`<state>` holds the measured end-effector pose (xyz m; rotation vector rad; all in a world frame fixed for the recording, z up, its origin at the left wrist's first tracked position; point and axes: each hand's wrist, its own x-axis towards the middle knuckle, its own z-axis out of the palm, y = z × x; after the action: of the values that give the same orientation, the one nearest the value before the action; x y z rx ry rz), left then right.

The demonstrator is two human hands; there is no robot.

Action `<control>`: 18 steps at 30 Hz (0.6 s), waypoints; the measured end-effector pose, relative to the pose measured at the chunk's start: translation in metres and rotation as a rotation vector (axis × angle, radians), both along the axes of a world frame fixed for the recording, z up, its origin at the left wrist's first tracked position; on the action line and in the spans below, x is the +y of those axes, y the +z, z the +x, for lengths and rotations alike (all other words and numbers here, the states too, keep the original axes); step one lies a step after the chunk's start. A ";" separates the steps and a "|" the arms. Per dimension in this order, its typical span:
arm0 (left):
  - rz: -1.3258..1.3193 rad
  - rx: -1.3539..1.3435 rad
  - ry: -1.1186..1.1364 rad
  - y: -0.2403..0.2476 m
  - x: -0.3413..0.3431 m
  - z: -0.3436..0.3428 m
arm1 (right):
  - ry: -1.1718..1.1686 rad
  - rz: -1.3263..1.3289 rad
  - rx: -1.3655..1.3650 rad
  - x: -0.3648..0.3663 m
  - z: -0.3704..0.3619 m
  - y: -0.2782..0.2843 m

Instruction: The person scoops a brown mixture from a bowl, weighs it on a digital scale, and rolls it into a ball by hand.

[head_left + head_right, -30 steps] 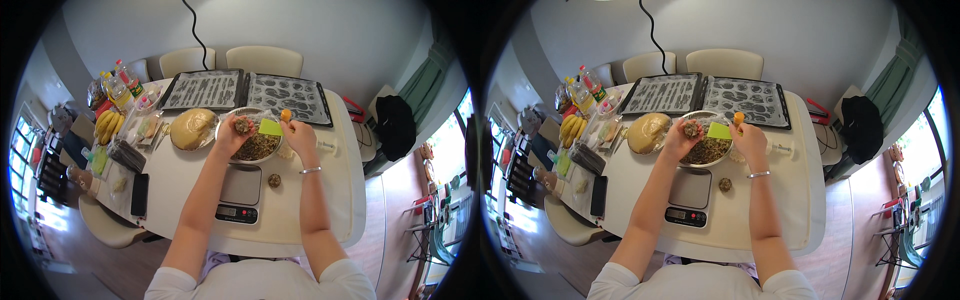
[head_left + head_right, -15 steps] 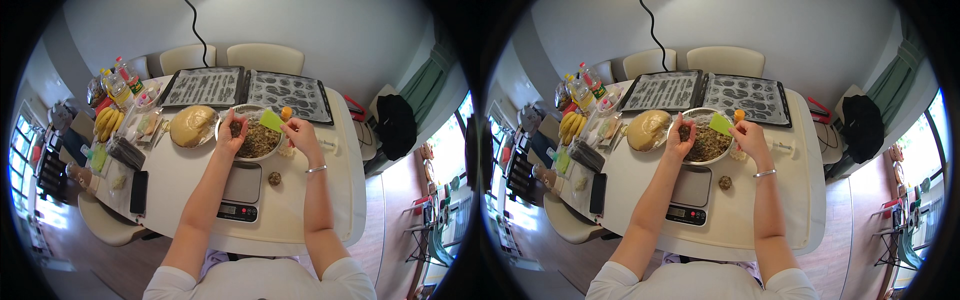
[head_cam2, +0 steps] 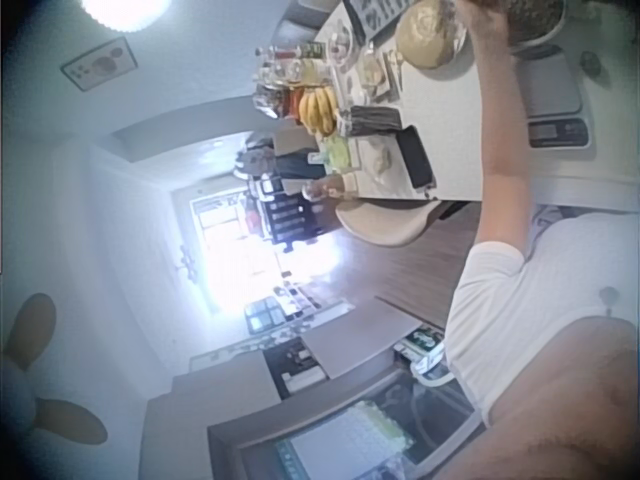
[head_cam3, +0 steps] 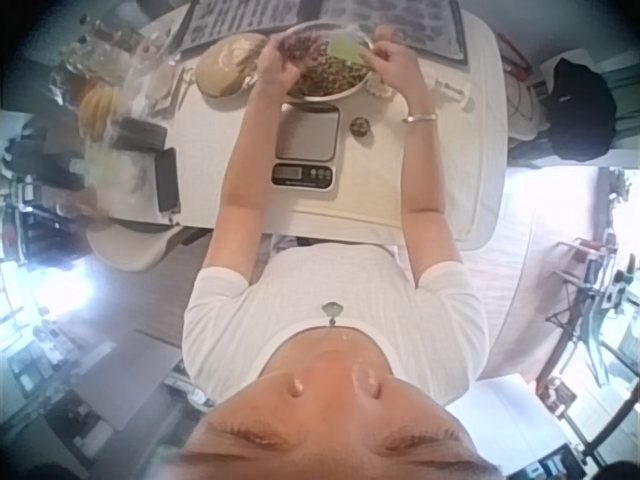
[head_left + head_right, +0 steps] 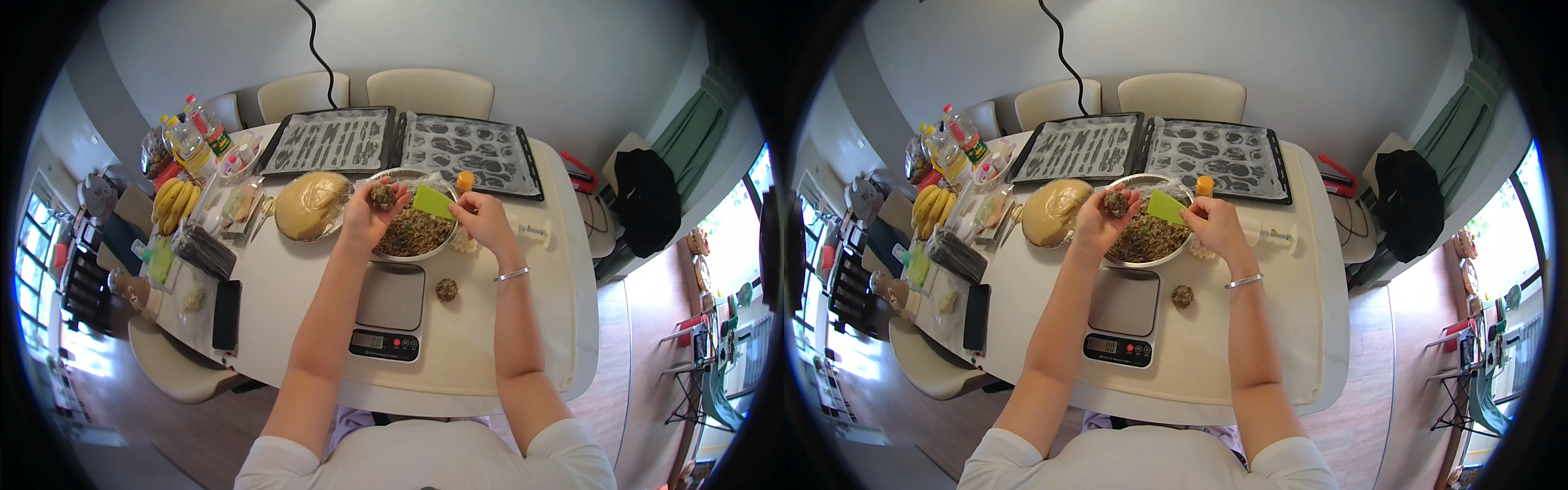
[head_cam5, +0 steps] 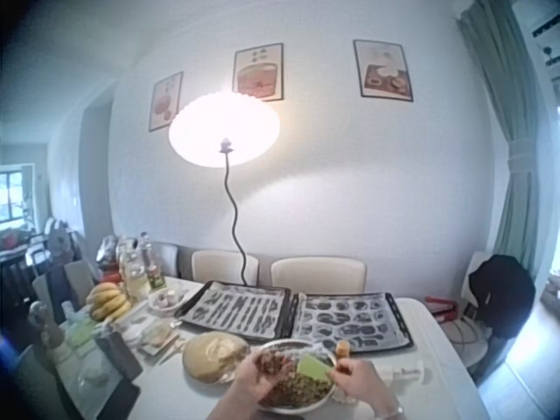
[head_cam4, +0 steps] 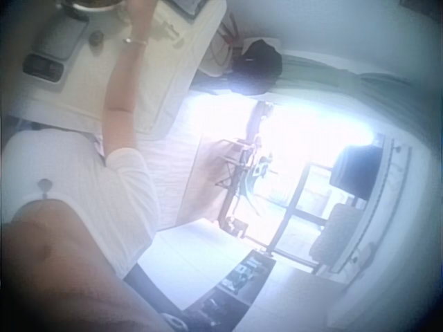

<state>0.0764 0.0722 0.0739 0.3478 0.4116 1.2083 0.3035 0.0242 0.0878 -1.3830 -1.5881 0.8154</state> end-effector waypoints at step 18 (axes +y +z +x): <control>-0.189 -0.088 0.011 -0.008 0.008 0.015 | 0.005 0.073 -0.068 0.005 0.006 -0.010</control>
<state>0.0916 0.0797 0.0664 0.1295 0.4481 1.1807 0.3090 0.0293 0.0775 -1.3677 -1.6572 0.7127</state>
